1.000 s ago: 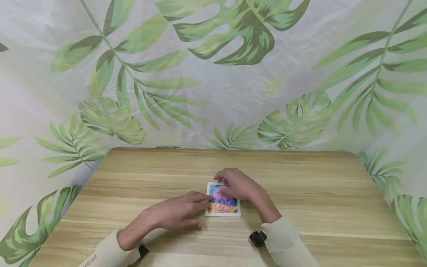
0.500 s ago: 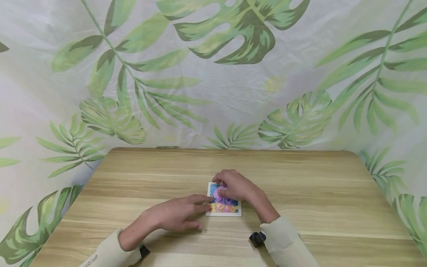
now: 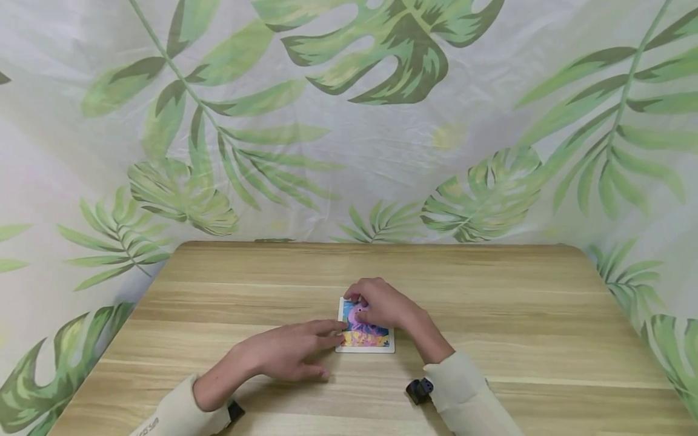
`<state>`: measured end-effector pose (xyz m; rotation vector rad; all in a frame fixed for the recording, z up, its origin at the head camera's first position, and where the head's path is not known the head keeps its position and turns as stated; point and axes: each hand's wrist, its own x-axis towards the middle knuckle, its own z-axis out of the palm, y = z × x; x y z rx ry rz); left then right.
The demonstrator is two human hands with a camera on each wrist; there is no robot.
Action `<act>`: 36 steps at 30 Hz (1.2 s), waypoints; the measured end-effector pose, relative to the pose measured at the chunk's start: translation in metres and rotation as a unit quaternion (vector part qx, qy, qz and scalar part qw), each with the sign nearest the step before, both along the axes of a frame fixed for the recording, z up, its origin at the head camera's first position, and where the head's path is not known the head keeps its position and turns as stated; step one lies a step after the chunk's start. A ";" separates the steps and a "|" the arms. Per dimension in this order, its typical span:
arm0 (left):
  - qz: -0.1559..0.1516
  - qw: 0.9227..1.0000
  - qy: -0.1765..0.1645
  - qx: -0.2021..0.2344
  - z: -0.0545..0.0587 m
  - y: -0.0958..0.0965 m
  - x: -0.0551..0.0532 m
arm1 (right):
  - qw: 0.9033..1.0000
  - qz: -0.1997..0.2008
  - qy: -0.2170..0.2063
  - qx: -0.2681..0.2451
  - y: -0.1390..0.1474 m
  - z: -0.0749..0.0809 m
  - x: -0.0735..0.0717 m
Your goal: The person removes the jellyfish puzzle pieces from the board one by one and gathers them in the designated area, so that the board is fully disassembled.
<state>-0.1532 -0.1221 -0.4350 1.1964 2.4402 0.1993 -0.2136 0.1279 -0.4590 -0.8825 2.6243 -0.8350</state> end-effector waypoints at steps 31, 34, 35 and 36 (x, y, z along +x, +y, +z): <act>0.006 1.000 -0.004 -0.004 0.002 0.001 0.003 | 0.999 -0.014 -0.024 -0.025 -0.001 -0.008 0.002; 0.008 1.000 -0.006 -0.008 0.003 0.001 0.003 | 0.999 -0.017 -0.024 -0.027 -0.001 -0.008 0.002; 0.008 1.000 -0.007 -0.009 0.003 0.001 0.003 | 0.999 -0.017 -0.023 -0.027 -0.002 -0.008 0.002; 0.008 1.000 -0.007 -0.010 0.003 0.001 0.003 | 0.999 -0.018 -0.024 -0.027 -0.002 -0.008 0.001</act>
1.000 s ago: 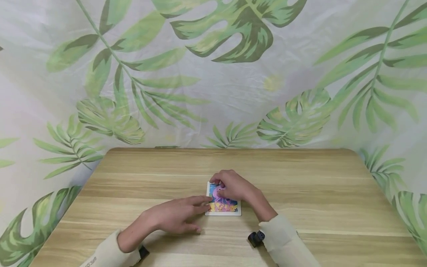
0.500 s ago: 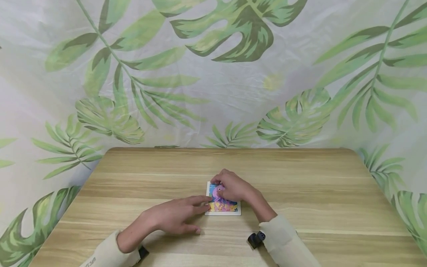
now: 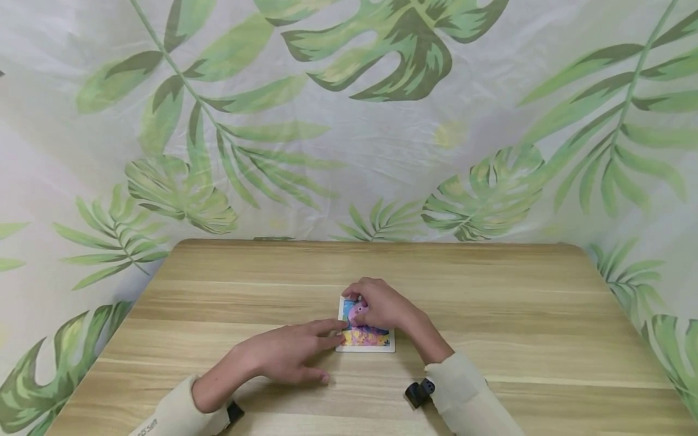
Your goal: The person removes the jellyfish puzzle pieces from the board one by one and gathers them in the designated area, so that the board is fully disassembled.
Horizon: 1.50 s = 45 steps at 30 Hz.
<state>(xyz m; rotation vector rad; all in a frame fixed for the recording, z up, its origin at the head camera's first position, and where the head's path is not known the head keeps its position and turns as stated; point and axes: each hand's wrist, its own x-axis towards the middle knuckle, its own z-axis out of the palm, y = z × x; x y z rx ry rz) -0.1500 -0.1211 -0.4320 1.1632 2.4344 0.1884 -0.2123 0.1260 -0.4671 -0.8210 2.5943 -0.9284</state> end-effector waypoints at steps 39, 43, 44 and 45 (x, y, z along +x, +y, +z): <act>-0.010 1.000 -0.020 0.009 0.000 0.001 -0.003 | 0.999 0.017 0.015 -0.026 0.002 -0.004 -0.003; -0.010 1.000 -0.022 0.010 0.000 0.000 -0.003 | 0.999 0.019 0.016 -0.030 0.003 -0.003 -0.003; -0.009 1.000 -0.023 0.011 0.000 0.000 -0.003 | 0.999 0.019 0.014 -0.031 0.003 -0.003 -0.003; -0.008 1.000 -0.023 0.012 -0.001 0.000 -0.003 | 0.999 0.019 0.012 -0.031 0.003 -0.003 -0.003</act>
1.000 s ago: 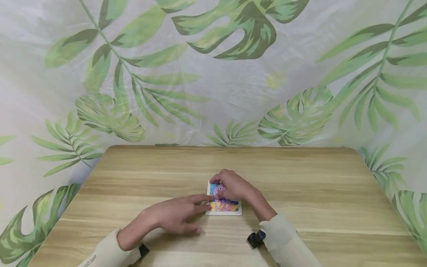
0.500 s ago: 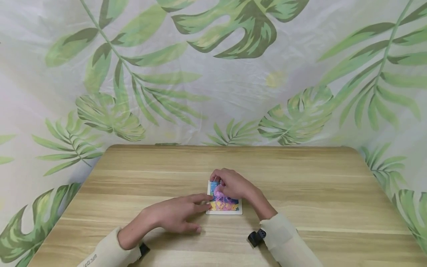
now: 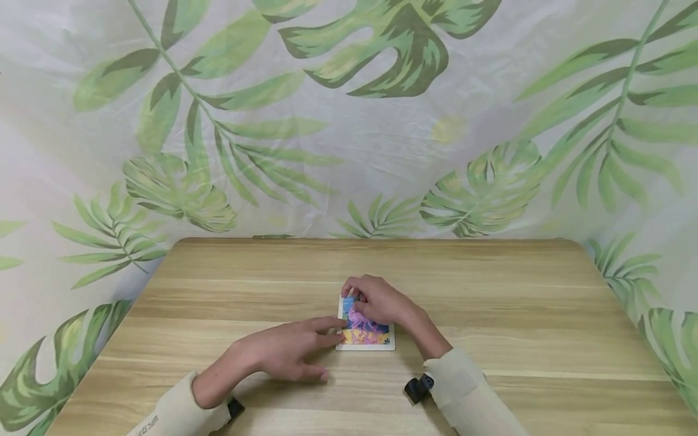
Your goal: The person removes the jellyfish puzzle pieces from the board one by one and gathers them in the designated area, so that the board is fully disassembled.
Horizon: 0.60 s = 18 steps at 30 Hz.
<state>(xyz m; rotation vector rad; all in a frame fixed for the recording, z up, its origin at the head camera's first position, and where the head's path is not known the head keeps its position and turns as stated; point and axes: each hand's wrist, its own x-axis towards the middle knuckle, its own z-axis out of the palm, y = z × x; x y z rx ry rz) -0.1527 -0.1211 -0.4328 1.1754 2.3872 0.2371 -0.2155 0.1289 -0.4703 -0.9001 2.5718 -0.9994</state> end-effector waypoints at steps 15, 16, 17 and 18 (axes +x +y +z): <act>0.003 1.000 0.018 0.005 -0.002 -0.001 0.000 | 0.995 -0.005 -0.075 -0.073 0.009 0.002 -0.005; 0.003 1.000 0.020 0.006 -0.002 0.000 0.000 | 0.994 -0.010 -0.082 -0.078 0.011 0.002 -0.005; 0.004 1.000 0.020 0.005 -0.002 0.000 0.001 | 0.993 -0.015 -0.088 -0.081 0.012 0.001 -0.006; 0.004 1.000 0.019 0.006 -0.003 0.000 0.001 | 0.992 -0.019 -0.093 -0.083 0.012 0.001 -0.006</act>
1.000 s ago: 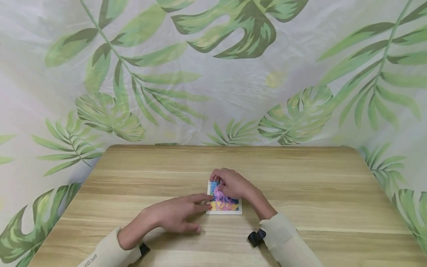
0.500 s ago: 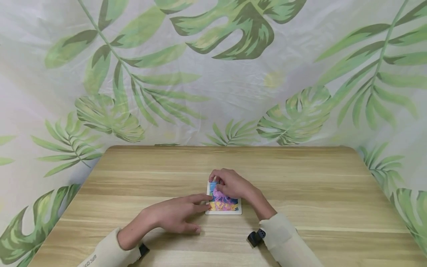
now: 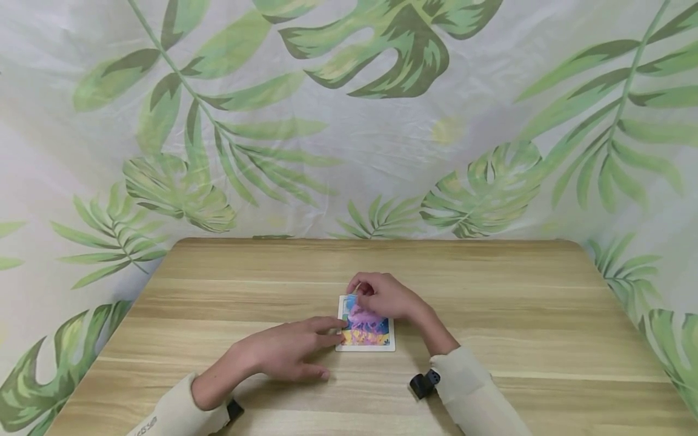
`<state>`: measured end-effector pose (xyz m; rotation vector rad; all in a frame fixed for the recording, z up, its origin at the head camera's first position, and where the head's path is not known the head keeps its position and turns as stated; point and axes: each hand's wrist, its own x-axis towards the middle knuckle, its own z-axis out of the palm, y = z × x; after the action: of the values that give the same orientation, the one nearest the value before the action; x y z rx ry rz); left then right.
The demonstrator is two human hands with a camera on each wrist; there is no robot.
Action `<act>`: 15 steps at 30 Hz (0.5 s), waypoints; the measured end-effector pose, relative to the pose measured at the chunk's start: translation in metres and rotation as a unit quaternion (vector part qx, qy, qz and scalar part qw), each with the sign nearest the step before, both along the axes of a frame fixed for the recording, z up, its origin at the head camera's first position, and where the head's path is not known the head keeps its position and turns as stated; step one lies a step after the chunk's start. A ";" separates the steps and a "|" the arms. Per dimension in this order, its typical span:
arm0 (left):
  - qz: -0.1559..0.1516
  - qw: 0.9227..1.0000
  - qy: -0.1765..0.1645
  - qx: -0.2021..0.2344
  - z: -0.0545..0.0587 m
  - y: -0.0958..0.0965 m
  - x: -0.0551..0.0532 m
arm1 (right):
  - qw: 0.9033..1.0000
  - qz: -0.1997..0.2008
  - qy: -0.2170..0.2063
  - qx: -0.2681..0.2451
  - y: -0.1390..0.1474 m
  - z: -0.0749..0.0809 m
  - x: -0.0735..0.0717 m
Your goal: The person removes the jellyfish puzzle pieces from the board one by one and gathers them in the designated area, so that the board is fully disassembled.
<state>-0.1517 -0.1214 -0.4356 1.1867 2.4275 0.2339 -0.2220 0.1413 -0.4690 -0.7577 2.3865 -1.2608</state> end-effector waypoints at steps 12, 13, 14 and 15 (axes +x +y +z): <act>-0.021 0.999 0.047 -0.008 -0.001 0.004 0.002 | 1.000 -0.003 -0.013 -0.005 0.004 0.002 0.000; -0.021 0.999 0.049 -0.009 -0.001 0.004 0.003 | 1.000 -0.004 -0.014 -0.004 0.005 0.002 0.001; -0.021 0.998 0.051 -0.009 -0.001 0.004 0.003 | 1.000 -0.005 -0.015 -0.002 0.006 0.003 0.002; -0.021 0.998 0.051 -0.009 -0.001 0.004 0.003 | 1.000 -0.006 -0.015 -0.001 0.008 0.003 0.002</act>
<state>-0.1489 -0.1170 -0.4368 1.2686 2.4838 0.1416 -0.2200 0.1494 -0.4665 -0.7213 2.3696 -1.2713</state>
